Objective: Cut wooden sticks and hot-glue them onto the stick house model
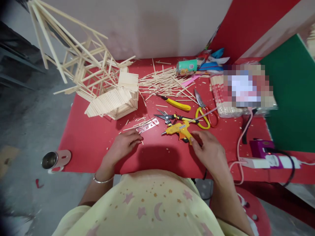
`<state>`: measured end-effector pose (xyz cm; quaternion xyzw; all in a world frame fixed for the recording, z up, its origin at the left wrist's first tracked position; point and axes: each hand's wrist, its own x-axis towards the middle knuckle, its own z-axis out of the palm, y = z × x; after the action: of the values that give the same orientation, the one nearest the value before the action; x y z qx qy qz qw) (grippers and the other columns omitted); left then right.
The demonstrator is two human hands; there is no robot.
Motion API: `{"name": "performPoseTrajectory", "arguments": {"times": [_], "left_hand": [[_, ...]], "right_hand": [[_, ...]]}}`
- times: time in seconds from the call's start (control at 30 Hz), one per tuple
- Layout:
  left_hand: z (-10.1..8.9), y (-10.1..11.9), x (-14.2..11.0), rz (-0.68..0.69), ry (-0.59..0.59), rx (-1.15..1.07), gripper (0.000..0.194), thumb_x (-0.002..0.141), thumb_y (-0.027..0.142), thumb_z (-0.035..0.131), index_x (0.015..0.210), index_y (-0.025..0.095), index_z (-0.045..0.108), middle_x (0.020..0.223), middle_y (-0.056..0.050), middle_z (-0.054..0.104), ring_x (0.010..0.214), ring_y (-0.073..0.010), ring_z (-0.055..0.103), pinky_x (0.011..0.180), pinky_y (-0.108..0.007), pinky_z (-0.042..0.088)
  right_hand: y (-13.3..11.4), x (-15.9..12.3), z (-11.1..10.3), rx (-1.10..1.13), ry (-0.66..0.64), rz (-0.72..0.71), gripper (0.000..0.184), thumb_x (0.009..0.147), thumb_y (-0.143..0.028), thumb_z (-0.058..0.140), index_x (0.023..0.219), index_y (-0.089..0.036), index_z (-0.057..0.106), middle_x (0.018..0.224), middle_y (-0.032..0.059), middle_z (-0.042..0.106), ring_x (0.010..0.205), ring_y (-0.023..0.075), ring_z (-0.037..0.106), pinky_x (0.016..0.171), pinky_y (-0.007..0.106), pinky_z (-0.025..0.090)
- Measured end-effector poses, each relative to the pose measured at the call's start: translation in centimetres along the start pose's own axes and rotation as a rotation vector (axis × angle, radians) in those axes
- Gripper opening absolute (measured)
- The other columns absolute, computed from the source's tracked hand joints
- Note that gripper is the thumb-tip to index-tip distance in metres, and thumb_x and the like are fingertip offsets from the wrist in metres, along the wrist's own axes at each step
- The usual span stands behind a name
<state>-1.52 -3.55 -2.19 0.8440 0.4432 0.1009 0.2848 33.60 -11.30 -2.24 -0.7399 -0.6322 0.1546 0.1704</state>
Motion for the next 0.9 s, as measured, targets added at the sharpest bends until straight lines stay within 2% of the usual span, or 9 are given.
{"name": "performPoseTrajectory", "arguments": {"times": [0.13,0.3,0.4,0.5,0.6,0.7,0.77,0.9], "left_hand": [[0.9,0.3,-0.2,-0.012,-0.034,0.066,0.022,0.097,0.024,0.051,0.098,0.024,0.073,0.101,-0.008,0.065,0.09,-0.0189,0.063,0.077,-0.028,0.046],[1.5,0.9,0.3,-0.046,-0.017,0.024,0.02,0.097,0.021,0.05,0.09,0.021,0.07,0.097,-0.009,0.066,0.087,-0.0191,0.063,0.077,-0.029,0.046],[1.3,1.3,0.5,-0.062,0.068,-0.181,0.021,0.099,0.025,0.049,0.091,0.02,0.069,0.093,-0.008,0.069,0.087,-0.0197,0.064,0.08,-0.031,0.047],[0.7,1.7,0.6,-0.089,0.234,-0.456,0.024,0.1,0.03,0.049,0.101,0.02,0.071,0.096,-0.007,0.072,0.085,-0.0186,0.067,0.081,-0.031,0.05],[0.2,2.1,0.8,-0.131,0.338,-0.702,0.026,0.098,0.036,0.053,0.105,0.019,0.072,0.09,-0.006,0.072,0.069,-0.0144,0.065,0.069,-0.028,0.051],[0.4,2.3,1.0,-0.179,0.37,-1.008,0.027,0.094,0.042,0.06,0.098,0.017,0.068,0.075,-0.002,0.067,0.049,-0.0086,0.055,0.051,-0.022,0.044],[0.8,2.4,1.2,-0.198,0.374,-1.195,0.028,0.091,0.044,0.064,0.096,0.017,0.062,0.073,-0.001,0.067,0.043,-0.0068,0.052,0.043,-0.02,0.039],[1.4,2.9,2.0,-0.178,0.361,-1.351,0.029,0.089,0.044,0.068,0.093,0.017,0.057,0.074,-0.001,0.069,0.043,-0.0069,0.053,0.041,-0.019,0.038]], "right_hand": [[-0.1,-0.1,0.6,-0.097,-0.069,0.009,0.045,0.091,-0.045,0.052,0.128,-0.022,0.061,0.118,0.0104,0.07,0.103,0.027,0.068,0.078,0.036,0.052],[0.2,0.3,0.8,-0.217,-0.106,0.033,0.043,0.095,-0.048,0.045,0.125,-0.023,0.063,0.123,0.0106,0.07,0.108,0.0297,0.068,0.077,0.038,0.053],[0.8,0.6,1.4,-0.149,-0.116,0.014,0.047,0.095,-0.051,0.046,0.129,-0.023,0.061,0.126,0.0109,0.069,0.108,0.0297,0.069,0.08,0.039,0.055],[1.4,1.3,2.3,-0.027,-0.106,-0.011,0.048,0.091,-0.049,0.05,0.129,-0.021,0.062,0.127,0.0121,0.07,0.107,0.0294,0.07,0.084,0.041,0.056],[2.0,2.2,3.1,0.121,-0.102,-0.017,0.049,0.085,-0.045,0.056,0.126,-0.021,0.064,0.126,0.0135,0.071,0.105,0.0294,0.071,0.086,0.043,0.058],[2.8,2.9,3.5,0.236,-0.122,-0.007,0.05,0.08,-0.045,0.059,0.125,-0.021,0.066,0.128,0.0139,0.071,0.107,0.0299,0.071,0.089,0.046,0.058],[3.2,3.2,3.5,0.277,-0.139,-0.002,0.052,0.078,-0.045,0.061,0.124,-0.022,0.067,0.129,0.0134,0.071,0.111,0.031,0.07,0.095,0.049,0.056],[2.7,3.4,3.2,0.311,-0.169,0.004,0.053,0.076,-0.05,0.066,0.121,-0.021,0.069,0.128,0.0135,0.071,0.114,0.0336,0.068,0.1,0.051,0.053]]}}
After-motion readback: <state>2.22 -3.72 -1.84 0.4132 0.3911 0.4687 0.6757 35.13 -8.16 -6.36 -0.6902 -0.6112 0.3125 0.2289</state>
